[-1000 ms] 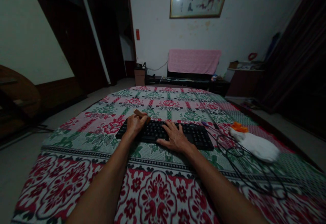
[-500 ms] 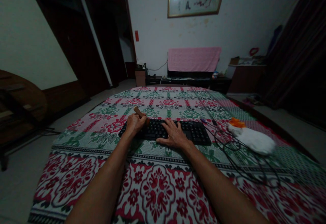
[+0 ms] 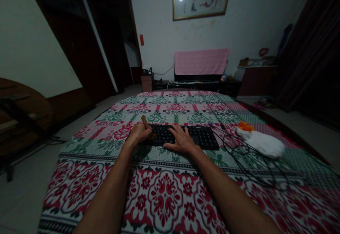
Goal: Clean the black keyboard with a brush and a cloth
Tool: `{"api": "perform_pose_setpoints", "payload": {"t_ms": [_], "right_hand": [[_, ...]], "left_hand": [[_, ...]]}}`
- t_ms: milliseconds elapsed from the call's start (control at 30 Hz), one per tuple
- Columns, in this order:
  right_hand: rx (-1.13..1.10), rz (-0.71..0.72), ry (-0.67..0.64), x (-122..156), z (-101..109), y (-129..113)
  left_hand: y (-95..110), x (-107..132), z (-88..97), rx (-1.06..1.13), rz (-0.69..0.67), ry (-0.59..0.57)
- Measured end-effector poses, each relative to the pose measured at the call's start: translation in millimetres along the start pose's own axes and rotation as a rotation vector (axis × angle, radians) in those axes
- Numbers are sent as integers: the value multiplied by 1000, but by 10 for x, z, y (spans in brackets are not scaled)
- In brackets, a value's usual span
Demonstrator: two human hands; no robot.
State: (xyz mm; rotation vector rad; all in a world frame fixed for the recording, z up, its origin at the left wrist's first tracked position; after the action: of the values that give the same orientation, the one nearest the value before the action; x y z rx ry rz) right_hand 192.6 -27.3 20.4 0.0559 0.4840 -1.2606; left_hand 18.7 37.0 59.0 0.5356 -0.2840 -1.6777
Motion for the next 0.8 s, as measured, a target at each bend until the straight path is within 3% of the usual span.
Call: {"api": "perform_pose_setpoints", "payload": {"t_ms": [100, 200, 400, 600, 800], "right_hand": [[-9, 1, -3, 2, 13, -6], [-17, 0, -3, 8, 28, -12], [-5, 13, 5, 7, 23, -8], [-5, 10, 9, 3, -2, 13], [-16, 8, 8, 4, 28, -9]], "left_hand": [[-44, -33, 109, -25, 55, 92], [42, -71, 160, 1, 21, 216], [145, -157, 42, 96, -60, 364], [118, -169, -26, 82, -68, 252], [128, -89, -10, 6, -21, 28]]}}
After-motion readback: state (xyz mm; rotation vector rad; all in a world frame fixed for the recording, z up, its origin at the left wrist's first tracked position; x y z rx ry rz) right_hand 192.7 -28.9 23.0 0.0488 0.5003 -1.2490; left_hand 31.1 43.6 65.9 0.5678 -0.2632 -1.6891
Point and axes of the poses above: each hand's wrist, its own x-axis away from the middle knuckle, its own z-axis out of the back of the hand, y = z × x, the point moved 10 cm from there along -x, towards the middle knuckle, and after that the axes turned 6 degrees about y, right-handed, at the moved point
